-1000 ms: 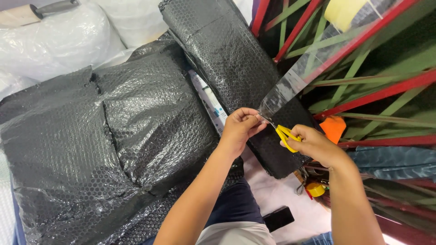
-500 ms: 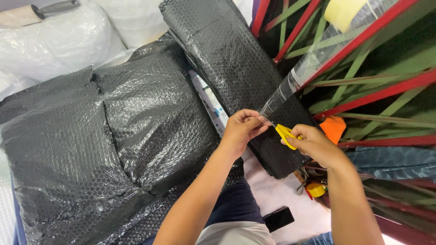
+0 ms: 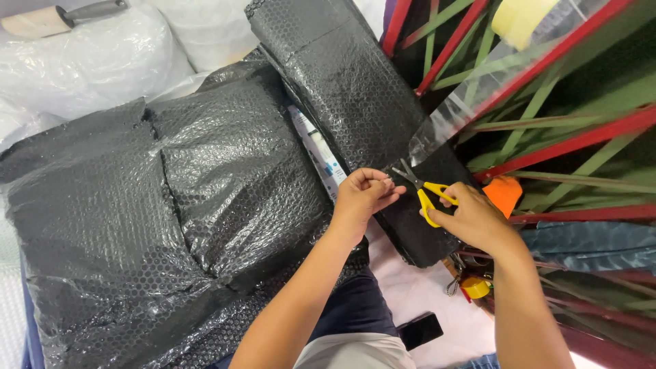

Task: Wrapping a pillow in black bubble wrap and securing it with clear tape cut by scissors.

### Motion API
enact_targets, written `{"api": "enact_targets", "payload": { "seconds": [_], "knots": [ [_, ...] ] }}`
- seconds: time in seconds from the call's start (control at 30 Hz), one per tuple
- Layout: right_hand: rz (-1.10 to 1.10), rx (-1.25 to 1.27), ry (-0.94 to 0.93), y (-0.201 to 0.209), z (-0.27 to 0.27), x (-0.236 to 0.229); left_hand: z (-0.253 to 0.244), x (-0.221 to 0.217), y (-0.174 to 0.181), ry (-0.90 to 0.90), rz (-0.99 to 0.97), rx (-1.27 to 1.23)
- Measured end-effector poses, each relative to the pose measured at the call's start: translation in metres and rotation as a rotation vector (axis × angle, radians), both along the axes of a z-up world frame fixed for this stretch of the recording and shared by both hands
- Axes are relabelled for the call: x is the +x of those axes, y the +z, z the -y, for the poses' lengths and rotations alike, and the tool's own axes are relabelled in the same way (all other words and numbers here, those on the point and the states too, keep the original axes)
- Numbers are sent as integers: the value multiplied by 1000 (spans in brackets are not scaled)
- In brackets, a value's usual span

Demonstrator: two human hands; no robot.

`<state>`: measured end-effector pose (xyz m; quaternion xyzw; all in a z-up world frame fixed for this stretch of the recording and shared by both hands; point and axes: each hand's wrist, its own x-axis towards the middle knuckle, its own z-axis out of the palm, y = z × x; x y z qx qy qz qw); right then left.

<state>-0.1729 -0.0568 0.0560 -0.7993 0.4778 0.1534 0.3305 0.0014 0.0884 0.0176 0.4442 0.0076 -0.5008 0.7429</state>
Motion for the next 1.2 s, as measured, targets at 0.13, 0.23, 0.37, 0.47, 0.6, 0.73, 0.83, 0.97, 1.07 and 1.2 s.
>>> {"api": "enact_targets", "payload": {
  "seconds": [0.13, 0.23, 0.37, 0.47, 0.6, 0.73, 0.83, 0.97, 1.07, 1.2],
  "knots": [
    [-121, -168, 36, 18, -11, 11, -9, 1, -2, 23, 58, 6],
    [-89, -240, -45, 41, -29, 27, -21, -3, 4, 71, 133, 17],
    [-103, -310, -85, 9, -13, 22, -43, 0, 20, 127, 229, 18],
    [-111, -394, -115, -29, 6, 17, -65, 5, 26, 196, 325, 14],
    [224, -600, -8, -11, -18, 22, -104, 15, 31, 232, 399, -120],
    [645, -667, 160, 23, -68, 34, -140, 18, 28, 253, 400, -155],
    [866, -496, 401, 47, -133, 55, -172, 15, 22, 215, 335, -189],
    [994, -364, 721, 22, -199, 74, -209, -8, 15, 292, 341, 61],
    [1131, -396, 882, 14, -241, 88, -247, -19, 8, 225, 255, 143],
    [1268, -392, 938, 0, -277, 95, -287, -28, 3, 275, 54, 166]
  ]
}}
